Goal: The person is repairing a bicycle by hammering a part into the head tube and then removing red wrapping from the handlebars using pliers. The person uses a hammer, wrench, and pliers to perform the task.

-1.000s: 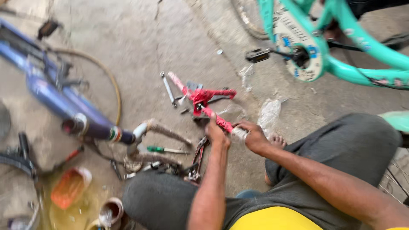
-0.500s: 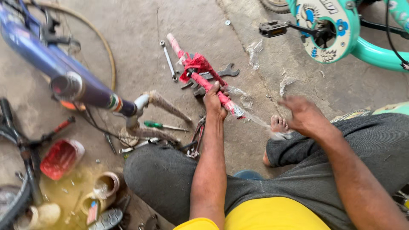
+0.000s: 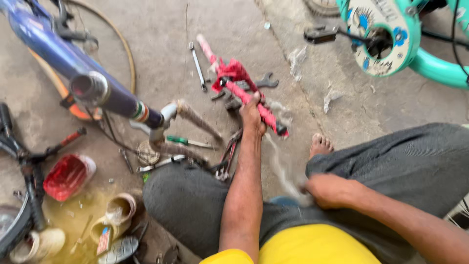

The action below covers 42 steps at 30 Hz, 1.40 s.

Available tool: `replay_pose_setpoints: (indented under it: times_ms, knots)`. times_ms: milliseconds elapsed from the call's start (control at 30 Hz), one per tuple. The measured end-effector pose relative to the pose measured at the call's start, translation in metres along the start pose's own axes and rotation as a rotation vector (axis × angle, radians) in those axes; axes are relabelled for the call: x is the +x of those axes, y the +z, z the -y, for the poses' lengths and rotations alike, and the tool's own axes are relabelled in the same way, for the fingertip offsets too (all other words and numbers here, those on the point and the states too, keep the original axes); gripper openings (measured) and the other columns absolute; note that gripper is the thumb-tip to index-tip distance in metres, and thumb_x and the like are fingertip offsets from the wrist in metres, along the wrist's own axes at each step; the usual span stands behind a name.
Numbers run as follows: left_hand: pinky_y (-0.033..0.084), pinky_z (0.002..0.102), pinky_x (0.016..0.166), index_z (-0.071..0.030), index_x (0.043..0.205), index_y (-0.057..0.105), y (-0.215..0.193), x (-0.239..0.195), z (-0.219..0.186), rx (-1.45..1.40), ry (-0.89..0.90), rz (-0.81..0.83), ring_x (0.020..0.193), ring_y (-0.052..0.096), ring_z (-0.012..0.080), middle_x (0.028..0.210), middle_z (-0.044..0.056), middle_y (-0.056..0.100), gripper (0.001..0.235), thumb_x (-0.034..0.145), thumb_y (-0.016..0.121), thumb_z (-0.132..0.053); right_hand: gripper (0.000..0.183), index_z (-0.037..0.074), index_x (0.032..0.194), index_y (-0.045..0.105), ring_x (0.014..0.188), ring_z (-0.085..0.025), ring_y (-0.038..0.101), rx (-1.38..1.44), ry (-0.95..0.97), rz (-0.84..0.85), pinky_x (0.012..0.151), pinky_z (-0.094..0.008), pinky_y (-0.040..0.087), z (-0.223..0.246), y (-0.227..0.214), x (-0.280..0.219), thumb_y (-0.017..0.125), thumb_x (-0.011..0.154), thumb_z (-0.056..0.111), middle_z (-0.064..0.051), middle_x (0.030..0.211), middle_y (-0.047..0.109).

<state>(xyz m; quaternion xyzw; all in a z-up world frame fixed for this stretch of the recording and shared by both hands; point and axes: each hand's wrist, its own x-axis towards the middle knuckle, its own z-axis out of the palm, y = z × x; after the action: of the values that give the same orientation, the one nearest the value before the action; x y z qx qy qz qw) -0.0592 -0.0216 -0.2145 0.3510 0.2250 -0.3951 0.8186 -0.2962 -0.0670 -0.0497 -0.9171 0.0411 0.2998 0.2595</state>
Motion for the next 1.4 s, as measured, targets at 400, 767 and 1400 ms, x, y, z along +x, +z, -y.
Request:
replay_pose_setpoints:
  times_ms: [400, 767, 1400]
  knots:
    - [0.048, 0.035, 0.046, 0.002, 0.084, 0.063, 0.015, -0.005, 0.016, 0.248, 0.088, -0.148, 0.051, 0.058, 0.0188, 0.067, 0.007, 0.061, 0.014, 0.090, 0.069, -0.009, 0.014, 0.010, 0.107, 0.069, 0.077, -0.022, 0.074, 0.175, -0.363, -0.339, 0.068, -0.039, 0.060, 0.000, -0.115, 0.079, 0.069, 0.093, 0.008, -0.005, 0.086, 0.073]
    - [0.044, 0.032, 0.045, -0.003, 0.079, 0.064, 0.020, -0.002, 0.028, 0.510, 0.122, -0.028, 0.050, 0.055, 0.0131, 0.064, 0.004, 0.063, 0.013, 0.087, 0.073, -0.008, 0.039, 0.009, 0.114, 0.062, 0.090, -0.034, 0.070, -0.059, -0.371, -0.198, 0.075, -0.047, 0.055, -0.013, -0.099, 0.093, 0.073, 0.077, 0.004, -0.012, 0.093, 0.071]
    - [0.045, 0.032, 0.047, -0.002, 0.085, 0.063, 0.030, -0.019, 0.026, 0.540, 0.109, -0.017, 0.053, 0.056, 0.0140, 0.067, 0.005, 0.061, 0.012, 0.090, 0.073, -0.007, 0.035, 0.008, 0.118, 0.068, 0.077, -0.026, 0.074, 0.224, -0.438, -0.493, 0.070, -0.040, 0.058, -0.041, -0.078, 0.073, 0.076, 0.083, 0.004, -0.010, 0.088, 0.074]
